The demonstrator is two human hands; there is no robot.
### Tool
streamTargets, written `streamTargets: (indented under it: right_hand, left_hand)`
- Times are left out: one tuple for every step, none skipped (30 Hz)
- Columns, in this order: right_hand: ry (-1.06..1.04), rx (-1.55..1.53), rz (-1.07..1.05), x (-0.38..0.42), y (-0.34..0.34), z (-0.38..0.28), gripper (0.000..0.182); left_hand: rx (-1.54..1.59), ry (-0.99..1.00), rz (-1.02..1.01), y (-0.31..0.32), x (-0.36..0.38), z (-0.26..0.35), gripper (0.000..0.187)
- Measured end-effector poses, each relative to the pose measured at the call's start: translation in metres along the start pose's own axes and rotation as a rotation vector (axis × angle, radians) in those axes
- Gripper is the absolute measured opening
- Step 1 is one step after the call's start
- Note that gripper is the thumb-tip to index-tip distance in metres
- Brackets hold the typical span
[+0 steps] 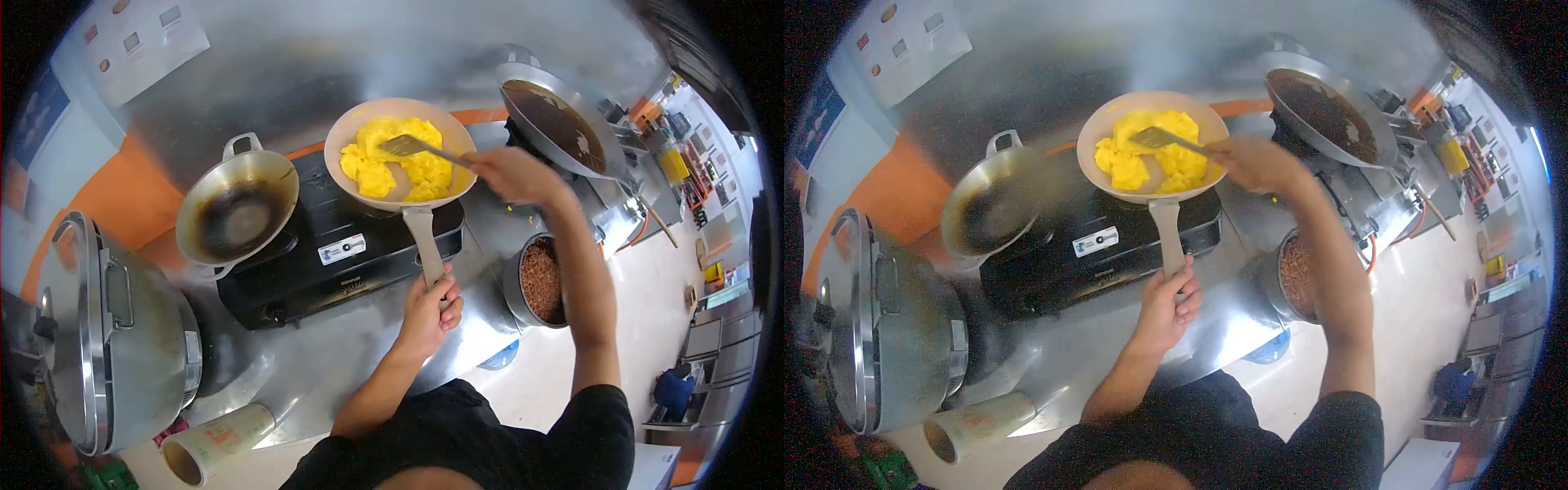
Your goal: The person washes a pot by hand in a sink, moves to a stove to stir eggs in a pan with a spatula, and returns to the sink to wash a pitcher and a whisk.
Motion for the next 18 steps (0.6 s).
streamTargets:
  right_hand:
    - [-0.005,0.001,-0.002,0.0,-0.013,-0.012,0.035]
    - [0.068,-0.009,-0.007,0.0,-0.026,-0.019,0.038]
    - [0.145,-0.021,-0.008,0.0,-0.032,-0.02,0.041]
    - [0.148,-0.017,-0.006,-0.007,-0.02,-0.017,0.041]
    - [0.157,0.086,0.008,-0.018,0.004,-0.008,0.04]
    - [0.167,0.187,0.021,-0.027,0.022,-0.004,0.038]
    - [0.172,0.186,0.021,-0.028,0.033,-0.009,0.038]
    - [0.191,0.181,-0.042,-0.027,0.051,-0.014,0.039]
    - [0.206,0.176,-0.107,-0.026,0.062,-0.017,0.04]
    - [0.205,0.175,-0.116,-0.022,0.053,-0.022,0.04]
    - [0.149,0.176,-0.123,-0.013,0.03,-0.037,0.046]
    - [0.094,0.176,-0.128,-0.003,0.008,-0.049,0.054]
    - [0.073,0.208,-0.172,0.006,-0.008,-0.045,0.052]
    - [0.052,0.246,-0.216,0.013,-0.023,-0.044,0.049]
    - [0.052,0.257,-0.223,0.018,-0.038,-0.053,0.049]
    - [0.173,0.307,-0.315,0.027,-0.046,-0.054,0.047]
    - [0.297,0.354,-0.402,0.037,-0.048,-0.05,0.045]
    - [0.303,0.36,-0.401,0.04,-0.039,-0.045,0.045]
  left_hand:
    - [0.002,0.005,0.002,-0.002,0.0,0.0,0.022]
    - [0.0,0.006,-0.004,-0.002,-0.001,-0.001,0.021]
    - [-0.006,0.004,-0.012,-0.001,-0.002,-0.001,0.021]
    - [-0.006,0.004,-0.017,0.0,-0.002,-0.001,0.021]
    - [0.0,0.003,-0.015,0.0,-0.002,-0.001,0.021]
    - [0.007,0.001,-0.011,0.0,-0.001,-0.001,0.021]
    - [0.006,-0.004,-0.013,0.001,-0.001,-0.003,0.021]
    - [0.008,-0.003,-0.008,0.0,-0.002,-0.003,0.021]
    - [0.013,0.0,-0.001,-0.001,-0.002,-0.002,0.022]
    - [0.02,-0.002,0.004,0.0,-0.001,-0.002,0.022]
    - [0.014,0.011,0.014,0.003,0.001,0.001,0.019]
    - [0.006,0.022,0.023,0.003,0.004,0.002,0.017]
    - [0.012,0.02,0.024,0.001,0.004,0.002,0.017]
    - [0.019,0.02,0.004,0.001,0.003,0.001,0.017]
    - [0.029,0.022,-0.018,0.004,0.002,0.001,0.018]
    - [0.04,0.024,-0.023,0.005,0.001,0.001,0.018]
    - [0.046,0.014,-0.008,0.004,0.0,0.0,0.018]
    - [0.047,0.001,0.006,0.003,0.0,-0.001,0.019]
Point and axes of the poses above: each hand's wrist, its own x-axis away from the middle knuckle, its own y-axis out of the palm, z = x × y, the point moved 8 cm from there along -x, towards the middle knuckle, and after that the axes turned 11 degrees about -x, right-handed, at the moved point
